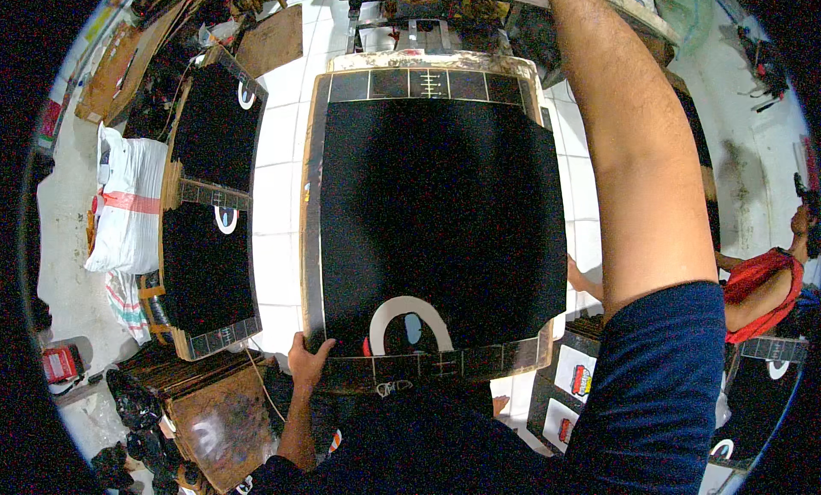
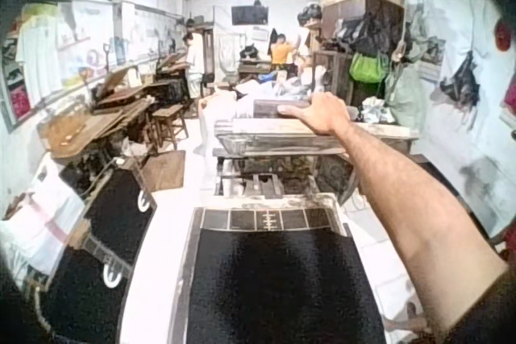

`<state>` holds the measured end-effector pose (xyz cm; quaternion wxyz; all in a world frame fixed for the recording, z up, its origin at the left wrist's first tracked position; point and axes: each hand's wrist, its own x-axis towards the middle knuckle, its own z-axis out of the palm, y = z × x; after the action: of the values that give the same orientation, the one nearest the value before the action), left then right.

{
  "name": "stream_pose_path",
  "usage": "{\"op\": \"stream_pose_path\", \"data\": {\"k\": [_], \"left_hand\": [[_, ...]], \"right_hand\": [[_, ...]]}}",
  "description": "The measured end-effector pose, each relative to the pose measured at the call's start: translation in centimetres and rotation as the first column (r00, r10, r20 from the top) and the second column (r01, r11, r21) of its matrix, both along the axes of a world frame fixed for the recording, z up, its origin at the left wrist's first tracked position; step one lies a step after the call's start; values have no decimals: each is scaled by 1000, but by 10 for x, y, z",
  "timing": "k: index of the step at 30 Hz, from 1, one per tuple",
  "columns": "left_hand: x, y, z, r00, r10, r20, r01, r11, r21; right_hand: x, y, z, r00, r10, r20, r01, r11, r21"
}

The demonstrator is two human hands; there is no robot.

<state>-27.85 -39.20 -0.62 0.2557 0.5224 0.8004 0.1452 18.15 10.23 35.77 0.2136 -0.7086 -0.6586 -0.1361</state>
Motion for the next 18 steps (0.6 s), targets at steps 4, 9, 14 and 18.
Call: {"op": "stream_pose_path", "data": {"k": [4,9,14,18], "left_hand": [[11,14,11,985,-61,160,67,997,-30],[21,25,18,987,-5,160,12,999,-39],[24,39,18,997,-23,70,30,995,-95],[23,46,16,994,1,111,8,996,-85]], "right_hand": [[2,3,6,1000,13,-19,-13,1000,17],[5,9,14,993,84,-77,-82,996,28],[10,15,22,999,-8,-48,8,1000,15],[15,21,27,995,85,-52,-87,996,-22]]}}
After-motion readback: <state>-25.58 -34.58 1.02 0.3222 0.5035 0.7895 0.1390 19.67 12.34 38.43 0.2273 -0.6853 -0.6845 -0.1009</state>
